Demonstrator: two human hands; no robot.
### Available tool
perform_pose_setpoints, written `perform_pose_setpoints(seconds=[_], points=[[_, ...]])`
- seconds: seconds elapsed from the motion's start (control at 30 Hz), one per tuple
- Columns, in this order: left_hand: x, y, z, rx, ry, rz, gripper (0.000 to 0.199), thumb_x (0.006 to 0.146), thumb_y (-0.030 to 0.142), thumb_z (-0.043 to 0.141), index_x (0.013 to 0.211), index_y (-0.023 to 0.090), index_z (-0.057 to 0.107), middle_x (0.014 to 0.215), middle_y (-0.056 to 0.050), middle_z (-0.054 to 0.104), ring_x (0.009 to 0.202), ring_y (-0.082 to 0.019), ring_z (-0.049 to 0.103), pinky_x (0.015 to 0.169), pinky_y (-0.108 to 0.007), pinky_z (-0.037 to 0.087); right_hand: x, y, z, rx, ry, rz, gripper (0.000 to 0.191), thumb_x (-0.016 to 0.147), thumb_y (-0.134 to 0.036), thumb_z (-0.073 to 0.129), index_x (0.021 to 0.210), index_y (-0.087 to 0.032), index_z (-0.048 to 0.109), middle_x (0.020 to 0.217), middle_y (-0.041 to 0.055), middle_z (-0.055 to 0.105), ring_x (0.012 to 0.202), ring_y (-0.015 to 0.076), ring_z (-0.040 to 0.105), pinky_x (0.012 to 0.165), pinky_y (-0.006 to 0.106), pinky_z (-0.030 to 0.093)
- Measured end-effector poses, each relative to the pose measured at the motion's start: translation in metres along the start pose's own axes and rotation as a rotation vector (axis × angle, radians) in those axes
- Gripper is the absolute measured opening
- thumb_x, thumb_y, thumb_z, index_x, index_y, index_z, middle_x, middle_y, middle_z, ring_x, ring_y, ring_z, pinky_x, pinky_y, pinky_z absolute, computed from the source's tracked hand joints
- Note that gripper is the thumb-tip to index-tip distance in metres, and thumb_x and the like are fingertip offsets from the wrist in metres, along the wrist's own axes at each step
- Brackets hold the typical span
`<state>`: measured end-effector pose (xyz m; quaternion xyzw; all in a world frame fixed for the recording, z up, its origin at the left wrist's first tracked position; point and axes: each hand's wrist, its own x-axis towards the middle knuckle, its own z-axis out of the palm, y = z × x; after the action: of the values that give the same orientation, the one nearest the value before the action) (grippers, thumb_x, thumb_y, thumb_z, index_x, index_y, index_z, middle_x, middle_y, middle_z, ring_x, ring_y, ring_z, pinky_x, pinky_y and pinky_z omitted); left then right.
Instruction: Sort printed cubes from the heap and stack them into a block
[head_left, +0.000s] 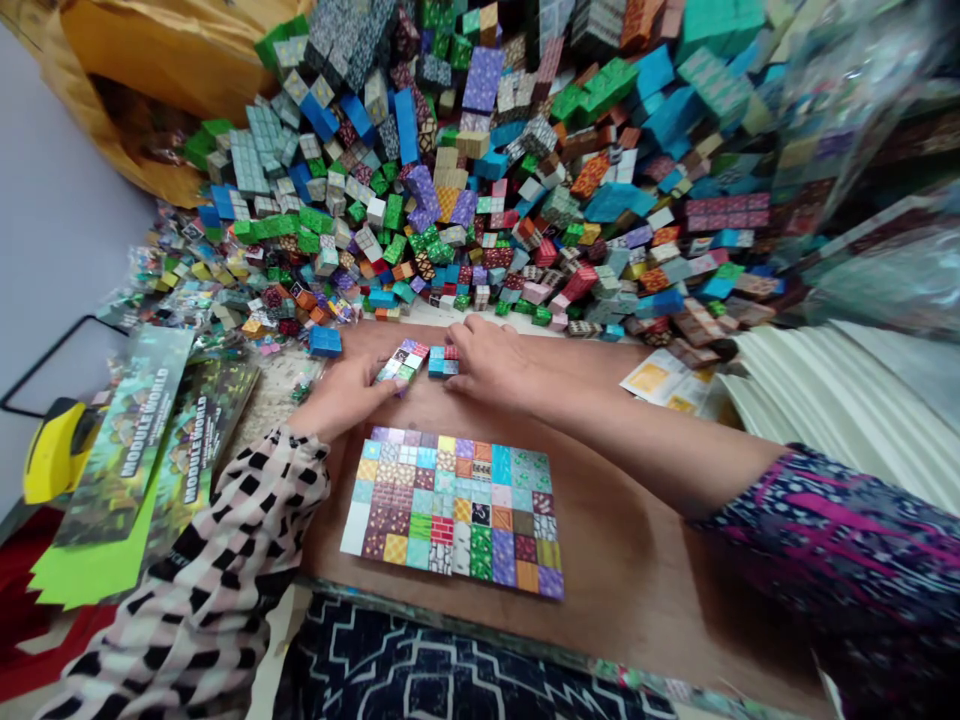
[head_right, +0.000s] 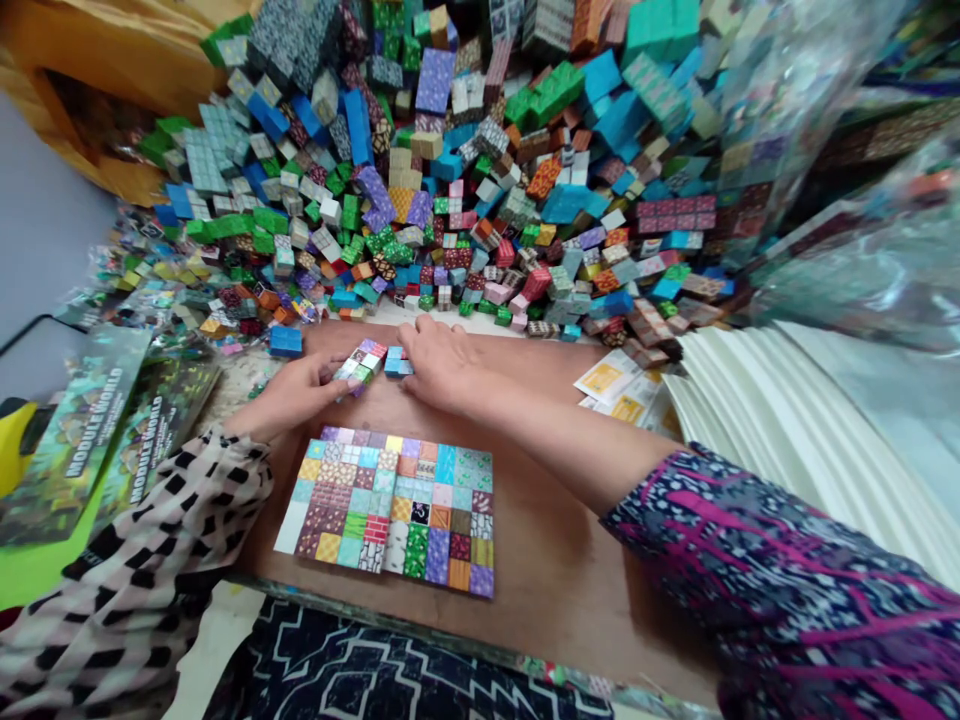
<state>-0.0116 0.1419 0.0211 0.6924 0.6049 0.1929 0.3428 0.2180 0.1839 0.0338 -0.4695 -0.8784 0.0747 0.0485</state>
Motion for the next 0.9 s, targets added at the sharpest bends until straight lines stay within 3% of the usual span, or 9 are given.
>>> perform_pose_setpoints(seconds=[0.1, 0.2, 0.33, 0.6, 0.7, 0.8, 0.9], points=[[0.001, -0.001, 0.001, -0.133, -0.05, 0.042, 0.059, 0.076, 0.036, 0.07, 0.131, 0.021, 0.055, 0.125, -0.01, 0.065, 0.115, -0.027, 0.059, 0.097, -0.039, 0.048, 0.003, 0.005, 0.002, 0.081, -0.008, -0.004, 0.05, 0.075, -0.031, 0.072, 0.119, -0.017, 0.052, 0.119, 0.0147, 0.05, 0.098, 0.0272, 0.054, 0.077, 0.036, 0.045], [0.003, 0.0, 0.002, -0.209, -0.067, 0.068, 0.064, 0.074, 0.031, 0.071, 0.134, 0.02, 0.052, 0.131, -0.011, 0.062, 0.116, -0.026, 0.058, 0.099, -0.041, 0.047, 0.009, 0.005, 0.007, 0.187, -0.053, -0.011, 0.04, 0.08, -0.025, 0.068, 0.117, -0.018, 0.054, 0.115, 0.013, 0.051, 0.096, 0.0244, 0.055, 0.08, 0.035, 0.048], [0.004, 0.001, 0.002, -0.155, -0.096, 0.072, 0.056, 0.075, 0.031, 0.069, 0.129, 0.02, 0.059, 0.122, -0.01, 0.066, 0.109, -0.027, 0.061, 0.096, -0.043, 0.049, 0.014, -0.001, 0.016, 0.278, -0.02, -0.055, 0.026, 0.086, -0.02, 0.06, 0.111, -0.019, 0.055, 0.109, 0.01, 0.057, 0.096, 0.0225, 0.056, 0.084, 0.034, 0.048], [0.003, 0.002, 0.002, -0.054, -0.02, 0.039, 0.046, 0.073, 0.032, 0.071, 0.117, 0.018, 0.066, 0.11, -0.009, 0.07, 0.1, -0.026, 0.063, 0.09, -0.041, 0.051, 0.019, -0.01, 0.019, 0.328, -0.032, -0.008, 0.021, 0.084, -0.017, 0.061, 0.105, -0.017, 0.056, 0.109, 0.01, 0.06, 0.095, 0.0213, 0.056, 0.086, 0.033, 0.047], [0.004, 0.004, 0.003, -0.162, -0.064, 0.044, 0.05, 0.073, 0.032, 0.071, 0.121, 0.019, 0.064, 0.112, -0.008, 0.07, 0.1, -0.024, 0.063, 0.09, -0.04, 0.051, 0.018, -0.007, 0.024, 0.343, -0.018, -0.036, 0.027, 0.083, -0.019, 0.062, 0.109, -0.017, 0.056, 0.109, 0.0099, 0.059, 0.097, 0.0222, 0.055, 0.086, 0.034, 0.047], [0.004, 0.002, 0.002, -0.374, -0.126, 0.031, 0.056, 0.073, 0.03, 0.068, 0.127, 0.02, 0.059, 0.122, -0.009, 0.067, 0.106, -0.023, 0.063, 0.093, -0.039, 0.052, 0.015, -0.004, 0.023, 0.343, -0.042, -0.032, 0.047, 0.079, -0.029, 0.069, 0.122, -0.018, 0.053, 0.112, 0.0107, 0.054, 0.098, 0.0244, 0.055, 0.086, 0.037, 0.048], [0.002, -0.002, -0.002, -0.408, -0.03, -0.048, 0.061, 0.074, 0.03, 0.067, 0.133, 0.017, 0.055, 0.127, -0.012, 0.064, 0.116, -0.026, 0.06, 0.101, -0.043, 0.048, 0.01, -0.007, 0.011, 0.272, -0.079, -0.001, 0.058, 0.078, -0.038, 0.072, 0.128, -0.019, 0.051, 0.116, 0.0126, 0.048, 0.098, 0.0261, 0.055, 0.085, 0.039, 0.048]])
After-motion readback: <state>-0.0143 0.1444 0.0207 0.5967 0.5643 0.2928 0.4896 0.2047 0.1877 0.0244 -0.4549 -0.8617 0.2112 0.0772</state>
